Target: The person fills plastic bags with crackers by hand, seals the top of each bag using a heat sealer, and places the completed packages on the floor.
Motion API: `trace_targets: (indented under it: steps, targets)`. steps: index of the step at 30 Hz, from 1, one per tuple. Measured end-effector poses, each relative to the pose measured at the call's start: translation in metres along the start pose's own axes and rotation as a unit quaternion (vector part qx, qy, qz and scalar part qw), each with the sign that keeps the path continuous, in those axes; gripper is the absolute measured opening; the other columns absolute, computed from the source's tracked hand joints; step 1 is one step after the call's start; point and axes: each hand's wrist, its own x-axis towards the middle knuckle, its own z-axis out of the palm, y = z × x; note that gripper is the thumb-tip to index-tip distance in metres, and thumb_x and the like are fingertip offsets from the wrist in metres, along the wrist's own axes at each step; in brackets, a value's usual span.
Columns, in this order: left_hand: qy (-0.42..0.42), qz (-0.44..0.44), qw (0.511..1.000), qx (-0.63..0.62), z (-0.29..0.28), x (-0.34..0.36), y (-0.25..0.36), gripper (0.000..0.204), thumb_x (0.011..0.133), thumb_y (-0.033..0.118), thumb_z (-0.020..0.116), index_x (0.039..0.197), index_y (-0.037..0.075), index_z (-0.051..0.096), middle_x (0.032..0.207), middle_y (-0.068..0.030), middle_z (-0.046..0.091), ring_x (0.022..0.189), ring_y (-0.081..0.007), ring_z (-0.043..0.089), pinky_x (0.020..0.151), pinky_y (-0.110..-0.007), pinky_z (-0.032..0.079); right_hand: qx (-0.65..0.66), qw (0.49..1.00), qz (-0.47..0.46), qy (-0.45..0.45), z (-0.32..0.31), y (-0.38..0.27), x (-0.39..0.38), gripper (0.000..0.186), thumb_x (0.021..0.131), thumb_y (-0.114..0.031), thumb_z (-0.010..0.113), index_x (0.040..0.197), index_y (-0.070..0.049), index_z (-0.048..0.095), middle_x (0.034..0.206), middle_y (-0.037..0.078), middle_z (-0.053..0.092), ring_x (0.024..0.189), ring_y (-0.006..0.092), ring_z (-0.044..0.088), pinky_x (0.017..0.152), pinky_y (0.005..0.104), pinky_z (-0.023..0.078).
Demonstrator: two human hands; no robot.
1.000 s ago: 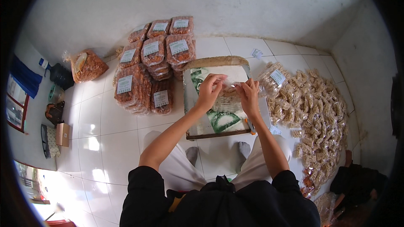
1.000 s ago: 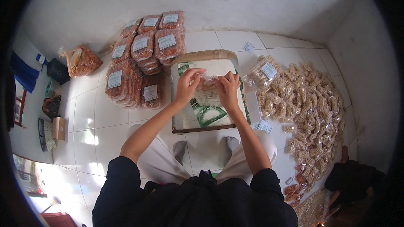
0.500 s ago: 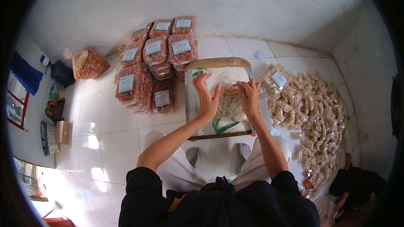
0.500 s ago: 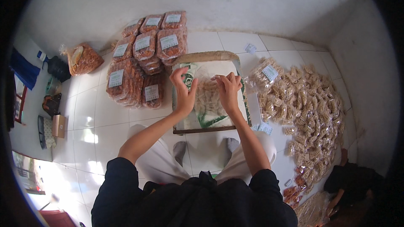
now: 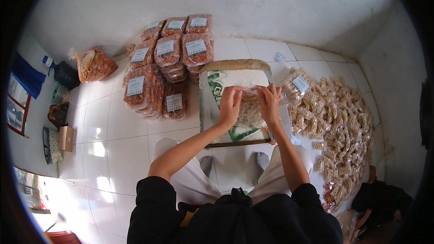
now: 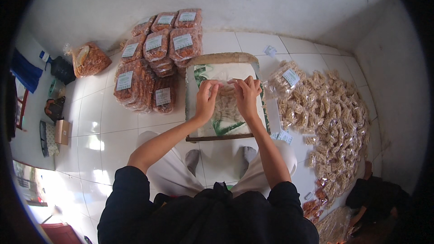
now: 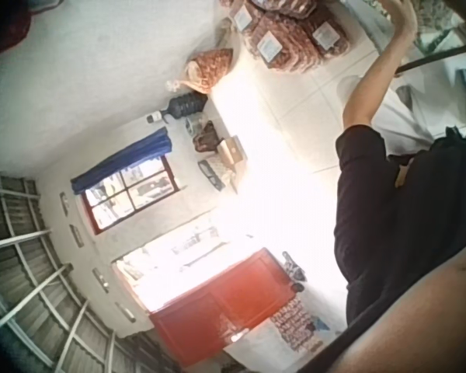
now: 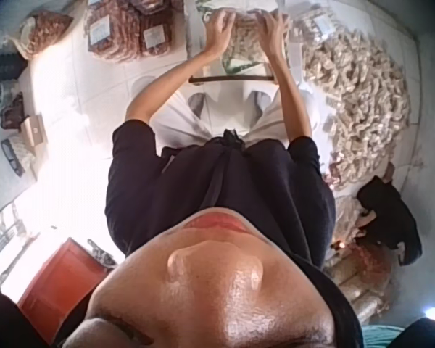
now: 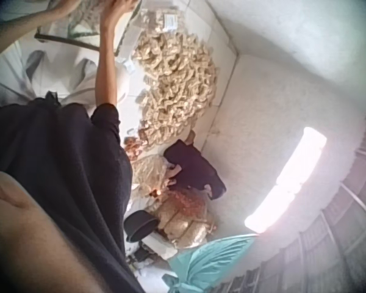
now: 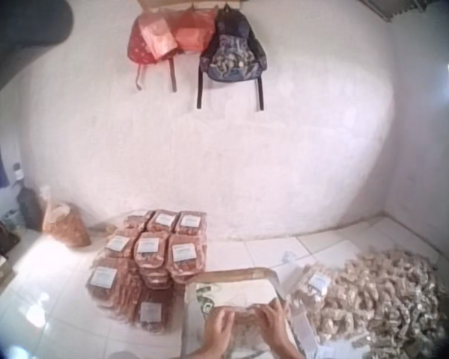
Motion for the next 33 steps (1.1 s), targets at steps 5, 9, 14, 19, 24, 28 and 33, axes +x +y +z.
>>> trace_targets:
  steps: [5, 9, 14, 19, 24, 28, 33]
  targets:
    - [0.008, 0.027, 1.0, -0.002, 0.001, 0.0, -0.006, 0.008, 0.089, 0.008, 0.05, 0.094, 0.003, 0.054, 0.091, -0.0077, 0.059, 0.083, -0.0225, 0.056, 0.067, -0.033, 0.045, 0.012, 0.998, -0.017, -0.053, -0.006, -0.002, 0.005, 0.014, 0.083, -0.012, 0.057, 0.089, -0.018, 0.068, 0.076, 0.001, 0.038, 0.081, 0.0198, 0.035, 0.08, 0.0356, 0.023]
    - [0.044, -0.013, 0.998, -0.031, 0.003, -0.001, 0.001, 0.011, 0.088, 0.006, 0.052, 0.098, 0.003, 0.053, 0.094, -0.0071, 0.058, 0.08, -0.0177, 0.059, 0.062, -0.029, 0.047, 0.011, 0.998, -0.029, -0.048, -0.005, 0.004, 0.004, 0.013, 0.083, -0.012, 0.057, 0.089, -0.017, 0.068, 0.076, 0.001, 0.037, 0.081, 0.0195, 0.035, 0.08, 0.035, 0.023]
    - [0.01, 0.011, 1.0, -0.01, -0.012, 0.016, 0.008, 0.014, 0.087, 0.007, 0.055, 0.099, 0.002, 0.054, 0.093, -0.0059, 0.057, 0.075, -0.0138, 0.059, 0.062, -0.027, 0.047, 0.021, 0.996, -0.015, -0.081, -0.009, 0.001, 0.004, 0.013, 0.083, -0.013, 0.057, 0.09, -0.017, 0.067, 0.076, 0.001, 0.037, 0.081, 0.0199, 0.035, 0.08, 0.0353, 0.023]
    - [-0.088, 0.022, 0.996, -0.019, -0.019, 0.024, -0.01, 0.017, 0.086, 0.009, 0.057, 0.102, 0.003, 0.056, 0.09, -0.0026, 0.057, 0.071, -0.0097, 0.058, 0.059, -0.024, 0.045, 0.02, 0.997, -0.031, -0.074, -0.005, 0.003, 0.004, 0.015, 0.082, -0.011, 0.057, 0.092, -0.017, 0.067, 0.077, 0.002, 0.038, 0.081, 0.0204, 0.035, 0.08, 0.0354, 0.023]
    - [-0.128, -0.077, 0.975, -0.163, -0.019, 0.029, -0.009, 0.008, 0.089, 0.01, 0.055, 0.096, 0.006, 0.053, 0.084, 0.0021, 0.051, 0.073, -0.0035, 0.045, 0.067, -0.018, 0.037, 0.014, 0.998, -0.034, -0.052, -0.005, 0.005, 0.008, 0.017, 0.081, -0.008, 0.057, 0.092, -0.017, 0.067, 0.077, 0.002, 0.039, 0.082, 0.0206, 0.035, 0.08, 0.036, 0.023]
    - [-0.117, -0.013, 0.979, -0.169, -0.018, 0.034, -0.017, 0.008, 0.091, 0.01, 0.053, 0.098, 0.007, 0.05, 0.084, 0.0034, 0.046, 0.075, -0.0037, 0.041, 0.068, -0.018, 0.034, 0.015, 0.997, -0.031, -0.065, -0.005, -0.002, 0.01, 0.018, 0.081, -0.007, 0.057, 0.091, -0.018, 0.067, 0.076, 0.001, 0.038, 0.081, 0.0202, 0.035, 0.079, 0.036, 0.023]
    - [-0.125, -0.028, 0.987, -0.092, -0.02, 0.034, -0.014, 0.02, 0.09, 0.019, 0.053, 0.105, 0.007, 0.048, 0.104, -0.0057, 0.045, 0.088, -0.0138, 0.043, 0.08, -0.028, 0.037, 0.002, 0.998, -0.025, -0.058, -0.003, -0.008, 0.009, 0.018, 0.082, -0.005, 0.056, 0.09, -0.016, 0.067, 0.075, 0.001, 0.038, 0.079, 0.0187, 0.032, 0.08, 0.0333, 0.024]
